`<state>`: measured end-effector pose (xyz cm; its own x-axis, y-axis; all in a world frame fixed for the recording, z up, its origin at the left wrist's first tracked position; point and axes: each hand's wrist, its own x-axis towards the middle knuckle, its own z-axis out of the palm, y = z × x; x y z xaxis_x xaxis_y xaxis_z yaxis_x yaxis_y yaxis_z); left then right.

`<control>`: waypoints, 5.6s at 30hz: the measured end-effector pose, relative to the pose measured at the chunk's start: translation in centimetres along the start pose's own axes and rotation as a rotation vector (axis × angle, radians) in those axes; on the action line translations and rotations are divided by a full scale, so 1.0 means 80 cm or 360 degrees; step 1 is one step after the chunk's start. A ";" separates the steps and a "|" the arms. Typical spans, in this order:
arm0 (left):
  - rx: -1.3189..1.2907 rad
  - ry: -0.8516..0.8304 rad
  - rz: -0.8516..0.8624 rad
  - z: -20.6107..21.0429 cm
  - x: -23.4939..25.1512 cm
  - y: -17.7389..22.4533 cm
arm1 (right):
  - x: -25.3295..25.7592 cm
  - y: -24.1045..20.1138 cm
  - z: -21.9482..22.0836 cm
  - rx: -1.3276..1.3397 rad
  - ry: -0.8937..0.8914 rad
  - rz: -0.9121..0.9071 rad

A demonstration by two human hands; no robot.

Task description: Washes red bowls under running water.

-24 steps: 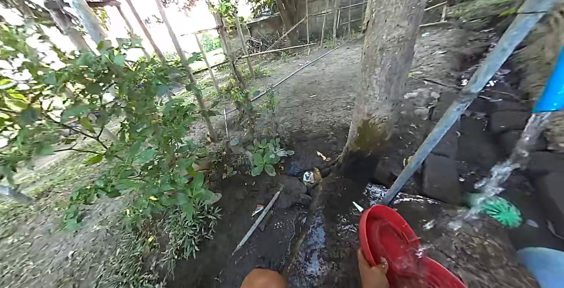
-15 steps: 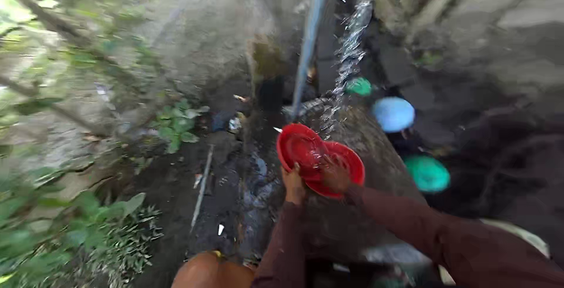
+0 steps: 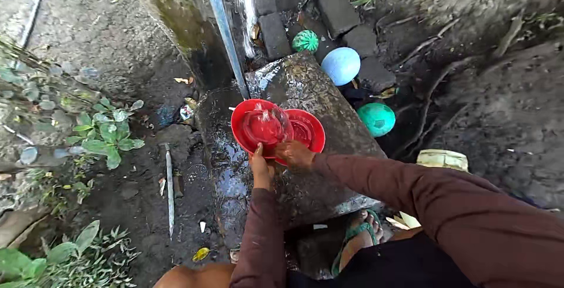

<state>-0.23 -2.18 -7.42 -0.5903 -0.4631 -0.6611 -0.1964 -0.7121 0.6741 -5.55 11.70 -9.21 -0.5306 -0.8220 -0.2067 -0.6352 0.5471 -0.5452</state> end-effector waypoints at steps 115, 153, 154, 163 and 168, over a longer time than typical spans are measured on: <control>-0.0404 -0.0332 0.0087 0.021 0.021 -0.004 | 0.002 0.044 -0.054 -0.0372 0.0193 -0.0135; -0.0464 -0.0392 0.0019 0.041 0.008 -0.012 | 0.002 0.007 -0.037 -0.0444 0.0359 -0.0101; -0.0438 -0.0398 0.0010 0.036 0.012 -0.003 | -0.001 0.025 -0.038 -0.0442 0.0411 -0.0228; -0.0384 -0.0310 -0.0043 0.044 0.003 -0.008 | 0.005 0.006 -0.056 -0.0352 0.0083 -0.0173; -0.0379 -0.0293 0.0017 0.028 0.026 0.023 | -0.004 0.059 -0.064 -0.0520 0.0196 0.0002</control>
<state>-3.55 -3.29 -6.84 -0.7277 -0.3830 -0.5690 -0.0133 -0.8215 0.5700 -11.26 15.35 -7.52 -0.5827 -0.8069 -0.0969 -0.7699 0.5863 -0.2519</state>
